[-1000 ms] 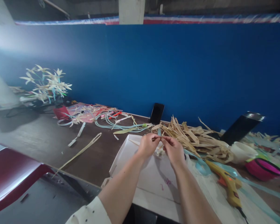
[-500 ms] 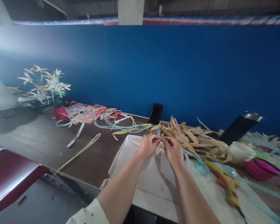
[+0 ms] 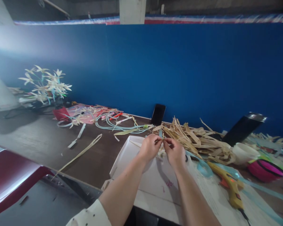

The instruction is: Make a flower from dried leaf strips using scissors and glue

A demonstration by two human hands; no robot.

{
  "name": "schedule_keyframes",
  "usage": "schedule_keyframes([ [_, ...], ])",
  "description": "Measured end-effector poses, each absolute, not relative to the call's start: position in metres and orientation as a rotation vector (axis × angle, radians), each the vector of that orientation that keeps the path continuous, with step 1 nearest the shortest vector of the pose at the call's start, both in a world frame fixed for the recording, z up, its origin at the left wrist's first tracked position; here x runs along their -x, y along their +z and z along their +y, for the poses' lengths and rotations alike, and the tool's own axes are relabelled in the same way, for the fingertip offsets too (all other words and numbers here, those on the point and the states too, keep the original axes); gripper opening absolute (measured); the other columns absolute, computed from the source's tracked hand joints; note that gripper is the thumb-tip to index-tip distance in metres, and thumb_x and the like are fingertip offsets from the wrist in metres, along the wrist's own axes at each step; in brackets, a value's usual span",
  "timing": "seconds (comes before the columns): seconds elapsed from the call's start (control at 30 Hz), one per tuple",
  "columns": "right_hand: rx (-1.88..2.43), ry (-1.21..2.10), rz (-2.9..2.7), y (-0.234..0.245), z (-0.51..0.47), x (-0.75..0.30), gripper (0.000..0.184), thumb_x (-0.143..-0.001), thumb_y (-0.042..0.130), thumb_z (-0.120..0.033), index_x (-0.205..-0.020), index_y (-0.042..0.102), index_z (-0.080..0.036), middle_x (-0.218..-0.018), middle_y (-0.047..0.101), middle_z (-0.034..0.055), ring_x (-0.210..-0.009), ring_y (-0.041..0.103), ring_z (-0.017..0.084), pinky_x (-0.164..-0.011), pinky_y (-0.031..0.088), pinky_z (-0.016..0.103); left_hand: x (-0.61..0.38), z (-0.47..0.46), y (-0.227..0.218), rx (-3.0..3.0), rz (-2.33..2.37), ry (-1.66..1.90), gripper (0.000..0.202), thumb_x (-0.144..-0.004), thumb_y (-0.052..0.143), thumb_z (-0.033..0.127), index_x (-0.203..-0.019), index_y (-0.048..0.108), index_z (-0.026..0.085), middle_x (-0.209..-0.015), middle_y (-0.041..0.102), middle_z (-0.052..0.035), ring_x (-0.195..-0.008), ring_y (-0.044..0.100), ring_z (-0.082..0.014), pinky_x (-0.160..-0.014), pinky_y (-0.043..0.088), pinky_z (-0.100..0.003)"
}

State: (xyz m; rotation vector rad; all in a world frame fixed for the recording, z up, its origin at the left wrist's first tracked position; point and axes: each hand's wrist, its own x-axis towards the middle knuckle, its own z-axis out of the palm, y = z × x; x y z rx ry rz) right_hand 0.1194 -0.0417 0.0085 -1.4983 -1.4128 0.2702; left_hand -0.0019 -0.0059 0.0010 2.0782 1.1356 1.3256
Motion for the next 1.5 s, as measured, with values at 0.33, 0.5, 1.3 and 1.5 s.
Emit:
schedule_keyframes([
  [0.33, 1.496, 0.317, -1.414, 0.007, -0.042, -0.123, 0.029, -0.075, 0.051, -0.042, -0.077, 0.065, -0.016, -0.067, 0.065, 0.0058, -0.055, 0.055, 0.017, -0.055, 0.038, 0.027, 0.005, -0.003, 0.001, -2.171, 1.110, 1.257, 0.016, -0.080, 0.051, 0.023, -0.080, 0.066, 0.019, -0.079, 0.062, -0.0028, -0.077, 0.055, -0.0128, -0.071, 0.040, -0.022],
  [0.5, 1.537, 0.227, -1.436, 0.008, -0.043, -0.121, 0.026, -0.075, 0.052, -0.040, -0.074, 0.063, -0.017, -0.069, 0.065, 0.0054, -0.058, 0.055, 0.017, -0.058, 0.038, 0.027, 0.004, -0.005, -0.002, -2.138, 1.179, 1.202, 0.014, -0.078, 0.052, 0.025, -0.079, 0.064, 0.019, -0.080, 0.064, -0.0018, -0.077, 0.056, -0.0136, -0.070, 0.039, -0.023],
  [1.3, 1.346, 0.617, -1.343, 0.009, -0.044, -0.116, 0.024, -0.073, 0.056, -0.042, -0.080, 0.056, -0.019, -0.055, 0.054, -0.0022, -0.045, 0.047, 0.012, -0.044, 0.035, 0.023, -0.001, -0.003, 0.008, -1.209, 1.066, 1.073, 0.023, -0.075, 0.057, 0.034, -0.072, 0.059, 0.012, -0.061, 0.060, -0.0021, -0.049, 0.051, -0.0058, -0.047, 0.043, -0.016],
  [1.5, 1.368, 0.565, -1.430, 0.012, -0.046, -0.114, 0.030, -0.071, 0.057, -0.047, -0.079, 0.055, -0.018, -0.067, 0.059, 0.0011, -0.048, 0.048, 0.012, -0.047, 0.036, 0.024, 0.001, -0.002, 0.002, -1.407, 1.193, 1.085, 0.016, -0.075, 0.053, 0.028, -0.074, 0.061, 0.014, -0.059, 0.060, -0.0007, -0.051, 0.053, -0.0082, -0.049, 0.043, -0.019],
])
